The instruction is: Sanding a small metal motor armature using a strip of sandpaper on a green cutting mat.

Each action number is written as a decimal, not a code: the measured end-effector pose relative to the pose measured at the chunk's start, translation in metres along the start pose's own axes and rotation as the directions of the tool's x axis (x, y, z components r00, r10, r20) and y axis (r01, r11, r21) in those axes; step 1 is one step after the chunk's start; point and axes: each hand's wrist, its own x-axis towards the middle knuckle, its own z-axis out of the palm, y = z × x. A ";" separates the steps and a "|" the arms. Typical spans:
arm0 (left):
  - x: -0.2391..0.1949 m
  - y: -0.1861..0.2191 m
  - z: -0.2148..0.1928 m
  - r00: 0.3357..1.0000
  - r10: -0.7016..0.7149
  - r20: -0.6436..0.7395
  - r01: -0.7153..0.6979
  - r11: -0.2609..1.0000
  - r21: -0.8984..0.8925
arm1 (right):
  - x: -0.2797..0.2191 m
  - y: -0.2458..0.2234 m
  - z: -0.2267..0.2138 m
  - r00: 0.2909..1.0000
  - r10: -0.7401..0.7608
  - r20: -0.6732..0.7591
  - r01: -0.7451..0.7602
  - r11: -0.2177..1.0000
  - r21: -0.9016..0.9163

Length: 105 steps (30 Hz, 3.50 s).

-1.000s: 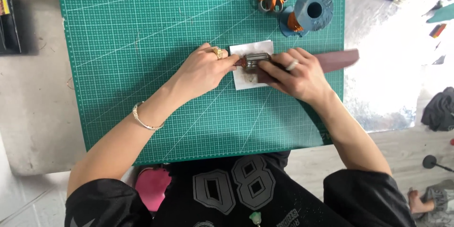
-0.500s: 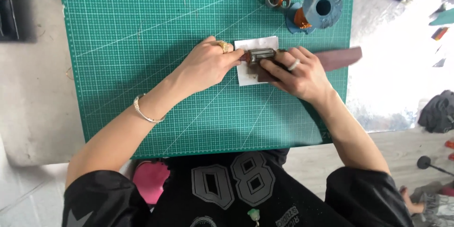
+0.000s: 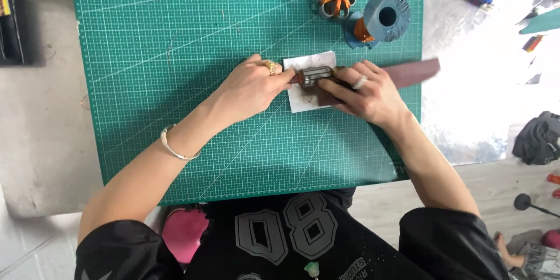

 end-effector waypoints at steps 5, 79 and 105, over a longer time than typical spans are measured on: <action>-0.002 -0.001 0.000 1.000 0.006 -0.007 -0.006 1.000 -0.003 | 0.002 -0.001 0.004 1.000 0.015 -0.008 -0.015 1.000 0.005; -0.005 -0.003 0.006 1.000 0.012 -0.018 -0.011 0.997 0.070 | 0.014 -0.008 0.002 1.000 -0.014 0.007 0.014 1.000 0.010; -0.002 -0.002 0.004 0.998 -0.034 0.052 0.030 0.996 0.079 | 0.018 -0.008 -0.003 0.997 0.029 -0.078 -0.028 0.999 0.017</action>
